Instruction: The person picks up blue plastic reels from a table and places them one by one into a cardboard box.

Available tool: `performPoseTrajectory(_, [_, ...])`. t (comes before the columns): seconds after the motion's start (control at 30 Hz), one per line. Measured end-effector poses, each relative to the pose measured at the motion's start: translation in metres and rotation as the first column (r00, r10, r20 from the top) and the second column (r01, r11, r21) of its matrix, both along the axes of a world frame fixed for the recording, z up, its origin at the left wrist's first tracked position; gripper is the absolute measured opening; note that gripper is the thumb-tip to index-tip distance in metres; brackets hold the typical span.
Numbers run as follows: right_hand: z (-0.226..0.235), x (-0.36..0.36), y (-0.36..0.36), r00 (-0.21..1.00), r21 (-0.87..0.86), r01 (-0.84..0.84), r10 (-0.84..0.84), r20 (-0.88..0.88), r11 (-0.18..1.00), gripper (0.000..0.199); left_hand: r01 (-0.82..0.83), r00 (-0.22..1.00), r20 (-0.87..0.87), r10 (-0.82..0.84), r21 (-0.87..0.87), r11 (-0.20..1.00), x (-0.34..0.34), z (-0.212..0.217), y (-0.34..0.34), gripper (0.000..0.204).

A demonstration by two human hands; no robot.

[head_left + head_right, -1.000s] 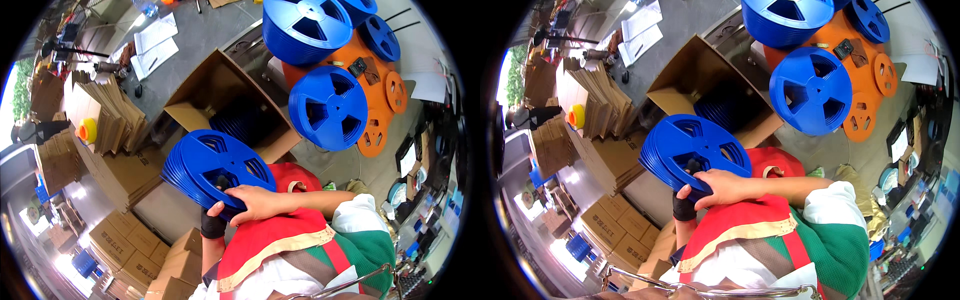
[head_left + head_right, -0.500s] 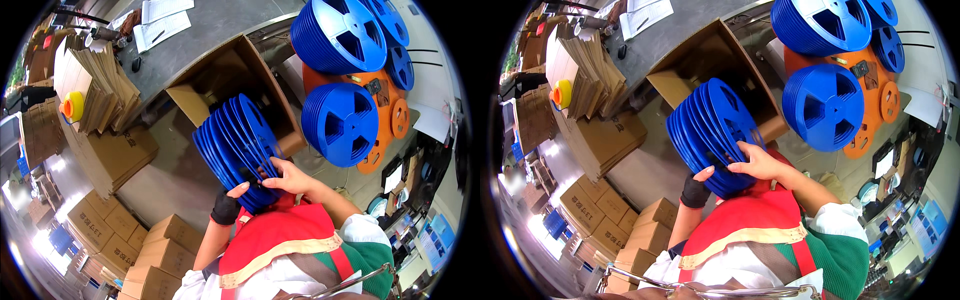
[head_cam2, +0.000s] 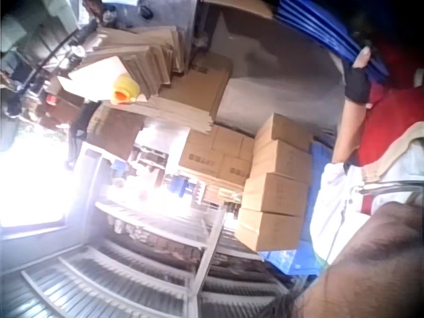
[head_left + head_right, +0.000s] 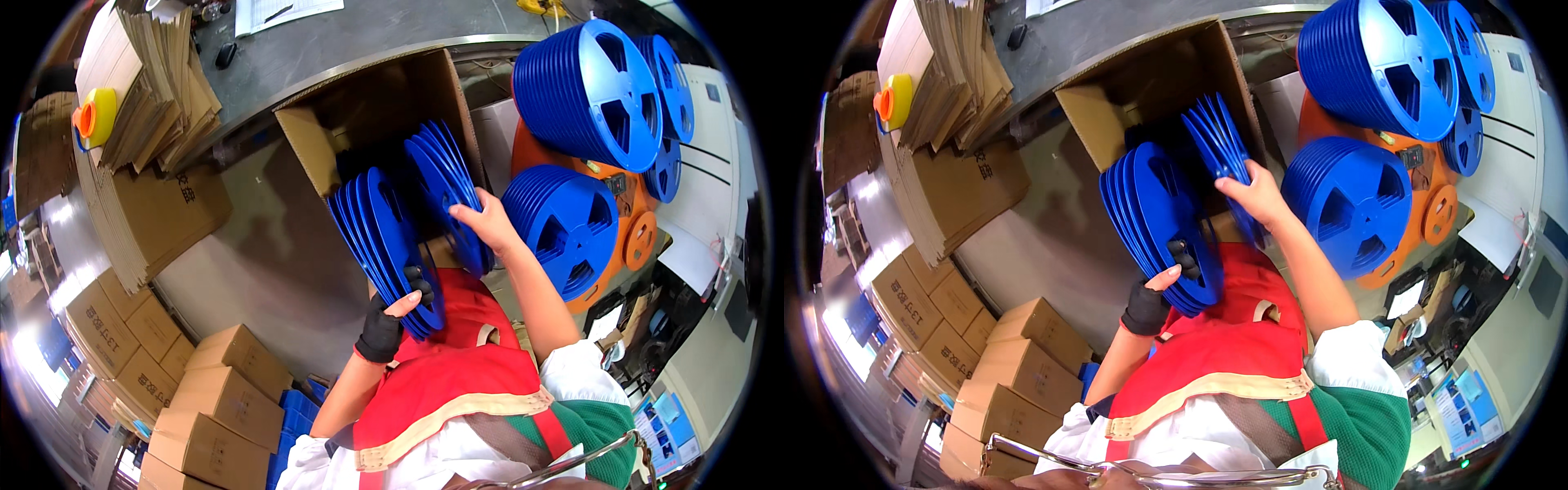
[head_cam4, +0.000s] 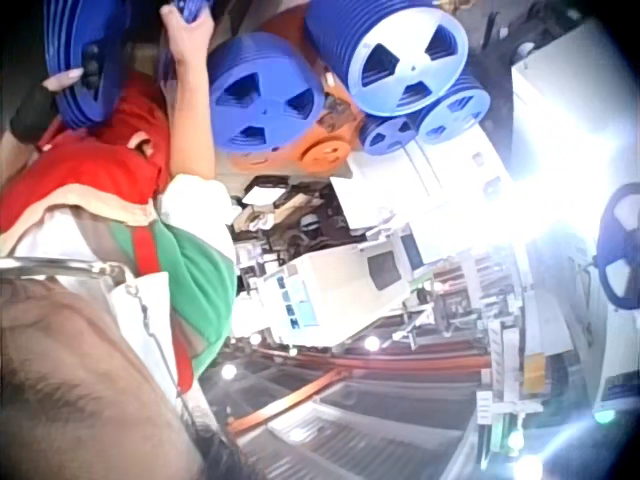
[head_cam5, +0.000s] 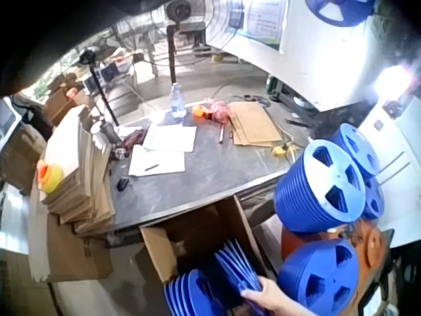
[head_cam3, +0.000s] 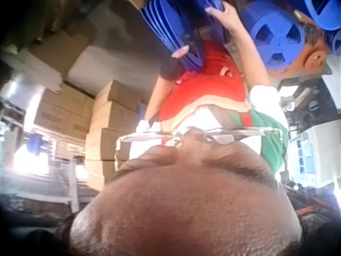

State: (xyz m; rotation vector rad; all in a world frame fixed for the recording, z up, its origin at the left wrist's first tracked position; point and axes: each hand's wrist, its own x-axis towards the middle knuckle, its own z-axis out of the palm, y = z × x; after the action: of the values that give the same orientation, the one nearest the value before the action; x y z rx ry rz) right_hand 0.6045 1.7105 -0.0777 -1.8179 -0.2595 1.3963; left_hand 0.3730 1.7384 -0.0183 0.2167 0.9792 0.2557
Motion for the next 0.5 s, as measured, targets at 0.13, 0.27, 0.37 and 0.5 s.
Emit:
performPoseTrajectory(0.13, [-0.009,0.001,0.017,0.894,-0.092,-0.157,0.181,0.410,0.983,0.030,-0.011,0.999,-0.033,0.009,-0.047,0.999,-0.010,-0.014,-0.005,0.037])
performPoseTrajectory(0.27, [-0.012,-0.016,0.030,0.842,-0.080,-0.117,0.141,0.520,0.990,0.032,-0.027,0.998,-0.051,0.026,-0.025,0.999,-0.013,-0.018,-0.003,0.035])
performPoseTrajectory(0.37, [-0.002,-0.029,0.018,0.861,-0.037,-0.124,0.126,0.493,0.992,0.036,-0.039,0.999,-0.036,0.038,-0.010,0.999,-0.009,-0.021,-0.001,0.035])
performPoseTrajectory(0.5, [0.036,-0.058,-0.017,0.838,-0.092,-0.350,0.355,0.414,0.932,0.041,-0.055,0.998,0.035,0.054,0.024,0.998,0.002,-0.029,0.007,0.036])
